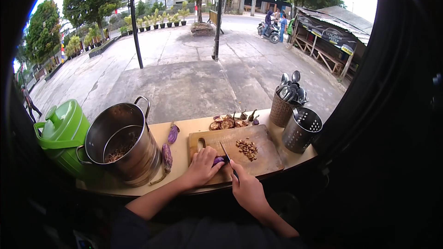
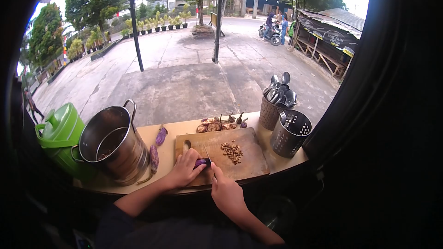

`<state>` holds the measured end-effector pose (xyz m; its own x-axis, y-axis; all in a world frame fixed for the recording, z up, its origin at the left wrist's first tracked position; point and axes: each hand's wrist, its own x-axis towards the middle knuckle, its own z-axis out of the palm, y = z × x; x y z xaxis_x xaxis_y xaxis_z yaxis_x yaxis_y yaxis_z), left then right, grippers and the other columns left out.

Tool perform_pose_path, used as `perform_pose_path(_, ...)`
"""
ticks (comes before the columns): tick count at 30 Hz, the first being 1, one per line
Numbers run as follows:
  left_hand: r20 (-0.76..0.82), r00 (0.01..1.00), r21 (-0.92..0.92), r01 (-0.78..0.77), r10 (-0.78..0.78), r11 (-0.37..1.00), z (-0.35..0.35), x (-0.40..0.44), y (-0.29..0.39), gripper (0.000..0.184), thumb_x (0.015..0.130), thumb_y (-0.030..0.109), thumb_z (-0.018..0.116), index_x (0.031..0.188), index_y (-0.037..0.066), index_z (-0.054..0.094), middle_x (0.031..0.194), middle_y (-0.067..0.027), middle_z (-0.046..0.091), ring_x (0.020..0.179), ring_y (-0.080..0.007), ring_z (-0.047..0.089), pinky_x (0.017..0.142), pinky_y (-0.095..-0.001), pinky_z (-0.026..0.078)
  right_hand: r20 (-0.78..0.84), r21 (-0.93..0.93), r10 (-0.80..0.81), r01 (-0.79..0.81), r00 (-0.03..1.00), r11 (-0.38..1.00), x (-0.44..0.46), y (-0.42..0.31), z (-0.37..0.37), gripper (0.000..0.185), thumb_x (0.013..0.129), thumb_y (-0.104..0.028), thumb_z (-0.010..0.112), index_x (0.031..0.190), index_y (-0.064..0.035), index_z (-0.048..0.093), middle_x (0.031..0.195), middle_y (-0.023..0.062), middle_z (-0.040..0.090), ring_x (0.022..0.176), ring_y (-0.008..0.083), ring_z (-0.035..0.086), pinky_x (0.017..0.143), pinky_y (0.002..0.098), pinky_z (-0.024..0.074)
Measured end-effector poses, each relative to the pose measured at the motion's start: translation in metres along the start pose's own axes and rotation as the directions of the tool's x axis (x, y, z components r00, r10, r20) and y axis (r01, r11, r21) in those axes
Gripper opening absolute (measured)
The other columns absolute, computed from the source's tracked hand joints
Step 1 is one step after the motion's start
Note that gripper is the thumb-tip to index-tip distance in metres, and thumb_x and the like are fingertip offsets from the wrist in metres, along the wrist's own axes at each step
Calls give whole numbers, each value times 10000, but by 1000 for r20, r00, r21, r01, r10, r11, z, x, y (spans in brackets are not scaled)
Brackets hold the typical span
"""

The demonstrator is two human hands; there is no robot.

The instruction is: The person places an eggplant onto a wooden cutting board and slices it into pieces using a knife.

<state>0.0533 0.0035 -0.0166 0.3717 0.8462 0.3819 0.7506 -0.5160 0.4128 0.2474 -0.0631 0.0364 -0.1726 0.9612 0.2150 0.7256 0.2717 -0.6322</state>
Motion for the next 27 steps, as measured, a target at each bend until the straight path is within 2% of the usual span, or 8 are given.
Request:
perform_pose_path(4,-44,999,15,-15,15,1000,3,0,0,402,950,369,576,1185,64,460,1133,-165,468,1044,-353,478,849,-462,366,19,10,-4,4,1000,1000,10,0,1,410,944,-167,585,1349,-167,522,813,233,656,755,445,638,658,532,501)
perform_pose_path(10,-46,997,-22,68,-69,997,5,-1,3,391,947,374,580,1167,67,476,1123,-160,478,1051,-355,488,858,-462,371,33,19,-35,35,999,999,-4,5,-9,413,948,-168,582,1354,-146,514,807,237,654,749,449,635,652,538,496)
perform_pose_path(13,-70,997,26,38,-36,999,5,-1,2,384,949,378,577,1154,67,483,1123,-158,479,1056,-357,490,866,-466,373,76,12,-22,21,997,1000,1,5,-10,414,953,-166,568,1361,-135,504,799,246,650,753,452,634,658,544,492)
perform_pose_path(15,-5,1000,-1,16,-16,1000,0,0,1,378,953,383,573,1147,70,485,1122,-156,479,1061,-354,490,870,-471,374,130,-9,27,-27,991,1000,10,1,-8,413,957,-162,551,1366,-133,496,809,254,651,767,450,638,666,545,493)
perform_pose_path(19,-31,999,-32,29,-30,999,-1,1,4,369,951,387,575,1138,79,495,1116,-151,480,1061,-350,491,875,-473,375,88,11,-33,32,996,999,14,6,-1,410,958,-156,539,1366,-134,495,796,254,650,760,455,638,668,546,497)
perform_pose_path(21,-21,999,-16,48,-48,999,-5,0,10,360,958,358,573,1140,54,508,1088,-152,480,1071,-342,489,899,-446,373,98,-29,-10,13,995,1000,5,4,-6,406,959,-158,538,1362,-128,497,763,251,644,741,455,637,664,546,500)
perform_pose_path(27,-24,999,6,25,-25,1000,-5,0,10,352,954,360,580,1120,54,525,1077,-153,477,1065,-343,487,908,-450,374,125,-88,15,-4,992,996,1,0,-7,392,972,-179,525,1356,-102,500,743,258,642,702,453,638,646,549,504)
